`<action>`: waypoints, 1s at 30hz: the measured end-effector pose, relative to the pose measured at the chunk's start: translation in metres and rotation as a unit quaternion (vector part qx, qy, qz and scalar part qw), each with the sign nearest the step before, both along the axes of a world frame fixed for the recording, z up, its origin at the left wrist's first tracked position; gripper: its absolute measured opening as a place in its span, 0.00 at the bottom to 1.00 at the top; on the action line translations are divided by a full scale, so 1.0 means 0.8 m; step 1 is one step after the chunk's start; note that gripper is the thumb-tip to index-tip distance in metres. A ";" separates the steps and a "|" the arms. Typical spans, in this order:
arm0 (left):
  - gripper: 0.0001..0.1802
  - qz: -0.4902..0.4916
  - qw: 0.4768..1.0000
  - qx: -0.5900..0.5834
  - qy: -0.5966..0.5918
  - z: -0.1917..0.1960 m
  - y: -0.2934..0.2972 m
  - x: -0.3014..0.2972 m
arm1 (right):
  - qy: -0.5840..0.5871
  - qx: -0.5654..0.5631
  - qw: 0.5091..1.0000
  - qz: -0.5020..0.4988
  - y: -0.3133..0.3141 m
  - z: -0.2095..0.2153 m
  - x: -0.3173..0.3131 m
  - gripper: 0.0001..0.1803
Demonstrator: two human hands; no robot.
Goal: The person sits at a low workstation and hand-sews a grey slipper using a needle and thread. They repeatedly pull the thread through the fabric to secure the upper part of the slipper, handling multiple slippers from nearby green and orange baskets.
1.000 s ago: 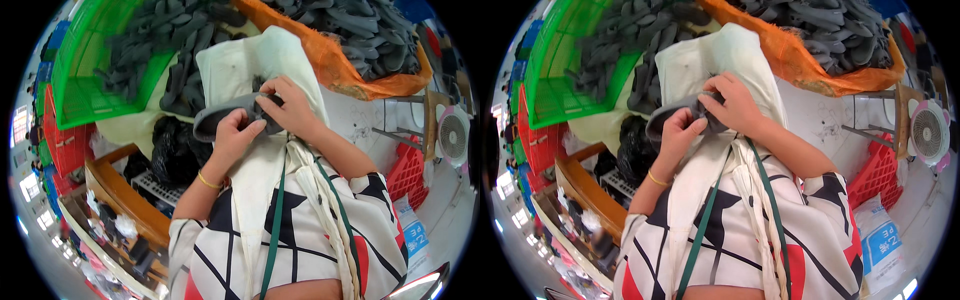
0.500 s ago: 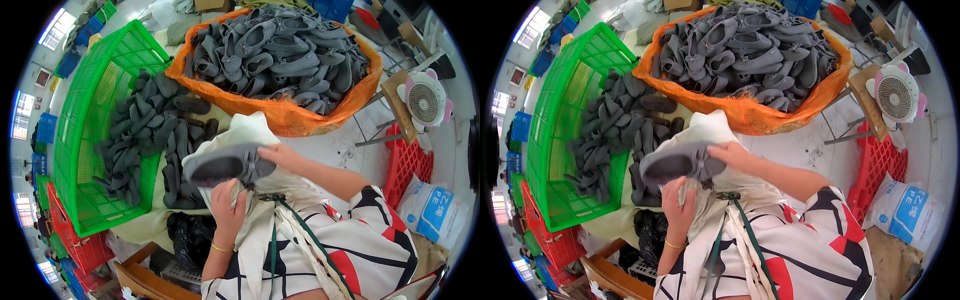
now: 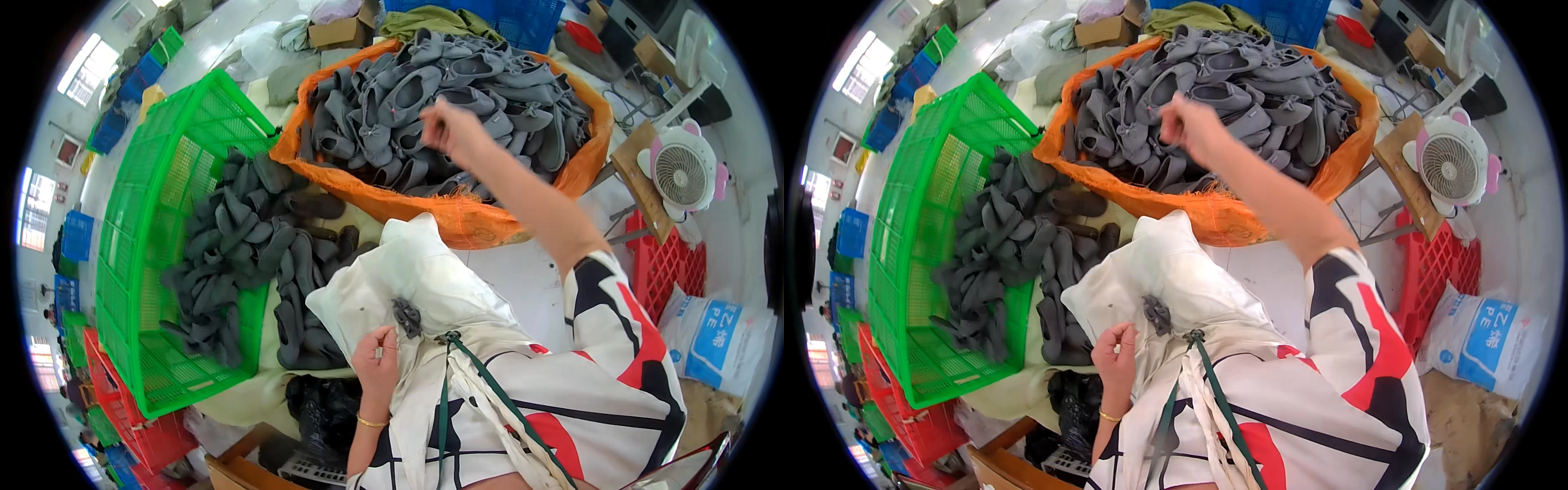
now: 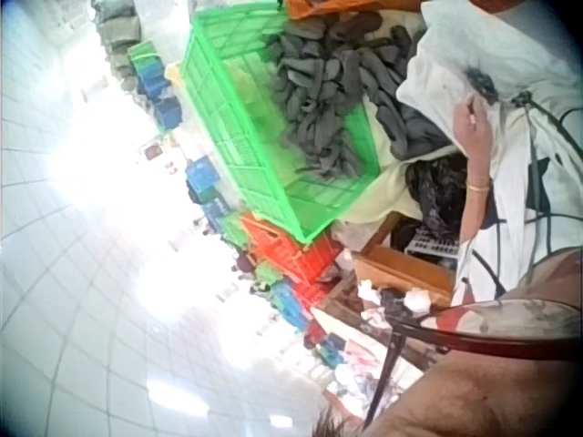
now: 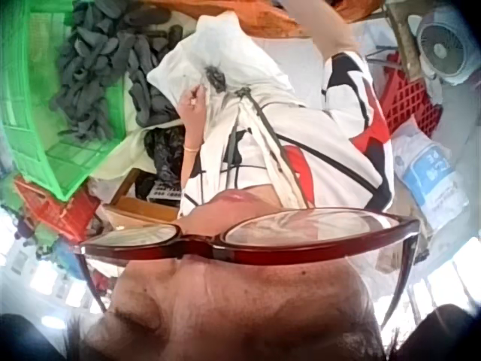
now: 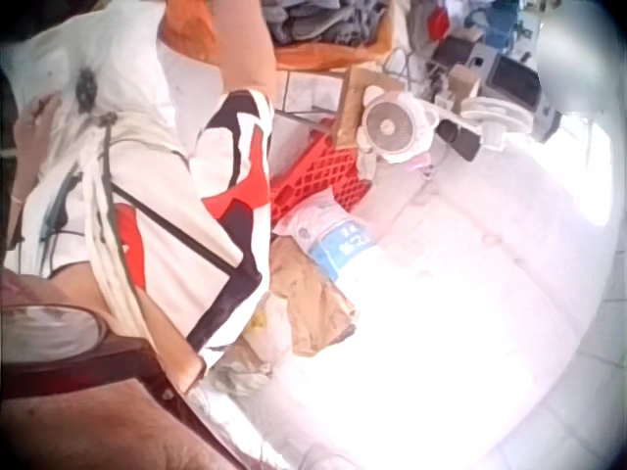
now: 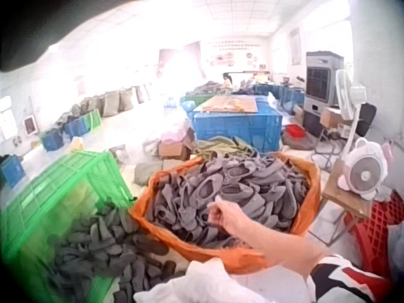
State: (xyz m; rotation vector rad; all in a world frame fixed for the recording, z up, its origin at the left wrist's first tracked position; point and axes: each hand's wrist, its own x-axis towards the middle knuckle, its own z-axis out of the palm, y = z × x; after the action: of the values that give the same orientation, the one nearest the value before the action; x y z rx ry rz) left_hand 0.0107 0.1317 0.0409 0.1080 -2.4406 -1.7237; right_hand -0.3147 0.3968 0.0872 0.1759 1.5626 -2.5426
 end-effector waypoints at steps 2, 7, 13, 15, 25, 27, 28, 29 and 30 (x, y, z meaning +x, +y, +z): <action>0.05 0.021 0.999 -0.013 -0.023 -0.009 -0.011 0.000 | -0.065 -0.087 0.991 0.083 -0.035 -0.023 0.067 0.24; 0.07 0.021 0.998 0.036 -0.054 0.004 -0.015 -0.039 | -0.171 -0.187 0.947 0.198 -0.087 -0.031 0.184 0.25; 0.09 -0.033 0.985 0.138 -0.094 0.005 -0.004 -0.052 | -0.196 -0.155 0.922 0.295 -0.126 -0.062 0.248 0.22; 0.09 -0.042 0.993 0.055 -0.099 -0.003 -0.017 -0.039 | -0.181 -0.119 0.940 0.263 -0.131 -0.079 0.268 0.20; 0.16 0.037 0.811 0.542 -0.216 -0.047 -0.021 0.025 | -0.111 -0.127 0.926 0.339 -0.165 -0.082 0.320 0.17; 0.15 0.069 0.792 0.577 -0.186 -0.052 -0.015 0.032 | -0.126 -0.138 0.914 0.359 -0.170 -0.085 0.316 0.16; 0.15 0.074 0.787 0.588 -0.170 -0.059 -0.017 0.033 | -0.133 -0.144 0.909 0.368 -0.174 -0.087 0.315 0.16; 0.14 0.078 0.782 0.599 -0.153 -0.065 -0.019 0.037 | -0.147 -0.150 0.907 0.366 -0.181 -0.086 0.317 0.15; 0.14 0.083 0.777 0.609 -0.136 -0.069 -0.021 0.041 | -0.162 -0.155 0.905 0.363 -0.189 -0.085 0.321 0.15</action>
State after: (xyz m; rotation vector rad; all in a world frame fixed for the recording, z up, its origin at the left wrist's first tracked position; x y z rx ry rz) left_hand 0.0437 0.1150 -0.0142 0.7025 -0.9245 -2.9758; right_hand -0.0581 0.2452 0.0192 -0.0257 0.8553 -1.9875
